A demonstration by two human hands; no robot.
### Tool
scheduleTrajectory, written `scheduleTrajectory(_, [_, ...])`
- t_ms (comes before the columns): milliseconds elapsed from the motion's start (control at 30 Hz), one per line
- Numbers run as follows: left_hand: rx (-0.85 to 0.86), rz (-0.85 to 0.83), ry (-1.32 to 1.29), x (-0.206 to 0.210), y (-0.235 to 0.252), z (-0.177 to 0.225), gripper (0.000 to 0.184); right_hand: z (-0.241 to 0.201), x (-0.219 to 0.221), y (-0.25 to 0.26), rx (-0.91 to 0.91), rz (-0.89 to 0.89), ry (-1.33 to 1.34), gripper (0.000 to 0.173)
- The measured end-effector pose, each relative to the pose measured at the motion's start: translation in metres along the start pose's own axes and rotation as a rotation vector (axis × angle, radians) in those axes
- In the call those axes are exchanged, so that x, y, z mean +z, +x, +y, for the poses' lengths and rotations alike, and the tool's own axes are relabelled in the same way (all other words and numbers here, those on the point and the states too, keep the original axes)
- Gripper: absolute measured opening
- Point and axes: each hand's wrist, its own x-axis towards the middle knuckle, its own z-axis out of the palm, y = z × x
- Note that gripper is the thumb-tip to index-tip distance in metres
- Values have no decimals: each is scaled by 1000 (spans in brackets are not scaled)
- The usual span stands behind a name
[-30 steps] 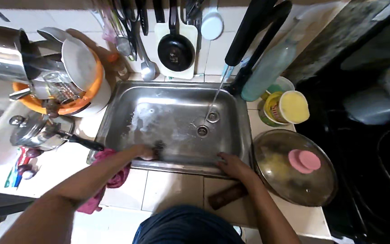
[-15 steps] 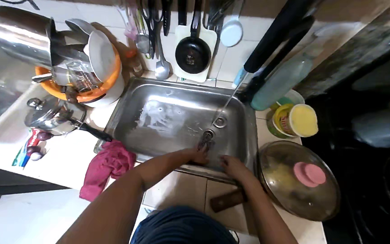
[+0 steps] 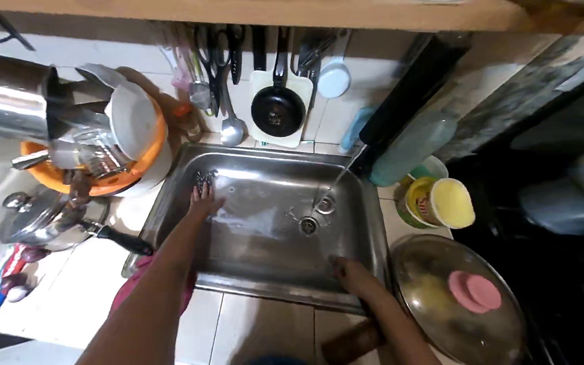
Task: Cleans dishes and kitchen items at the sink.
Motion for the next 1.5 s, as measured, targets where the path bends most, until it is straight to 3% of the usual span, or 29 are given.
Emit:
scheduleTrajectory(67, [95, 145, -49, 15, 34, 13, 80, -2, -1, -2, 25, -19, 8, 48])
scheduleTrajectory(133, [210, 159, -11, 25, 42, 46, 74, -3, -2, 0, 39, -20, 15, 48])
scheduleTrajectory(333, [753, 20, 76, 81, 1, 140, 63, -2, 3, 9, 52, -15, 16, 50])
scheduleTrajectory(433, [870, -195, -28, 85, -30, 171, 78, -1, 2, 9, 34, -23, 23, 48])
scheduleTrajectory(533, [848, -224, -148, 62, -49, 166, 81, 4, 0, 10, -12, -16, 54, 45])
scheduleTrajectory(700, [763, 73, -131, 2, -36, 87, 73, 2, -1, 9, -1, -30, 79, 45])
scheduleTrajectory(867, [237, 65, 57, -21, -12, 13, 99, 1, -2, 10, -18, -50, 33, 47])
scheduleTrajectory(933, [150, -2, 129, -11, -3, -4, 90, 1, -5, 10, -30, -70, 48, 49])
scheduleTrajectory(1067, [251, -16, 33, 28, -2, 29, 80, 5, -4, 15, -14, -93, 186, 49])
scheduleTrajectory(1167, [444, -66, 120, 62, -21, 87, 80, 6, -1, 17, -13, -81, 193, 48])
scheduleTrajectory(1300, [631, -252, 211, 97, -70, 160, 83, 12, 0, 21, 42, -57, 349, 45])
scheduleTrajectory(1400, [781, -410, 146, 108, -105, 177, 77, 13, -2, 23, 72, -50, 499, 45])
scheduleTrajectory(1500, [738, -500, 155, 96, -123, 151, 75, 14, -2, 22, 73, -71, 487, 47])
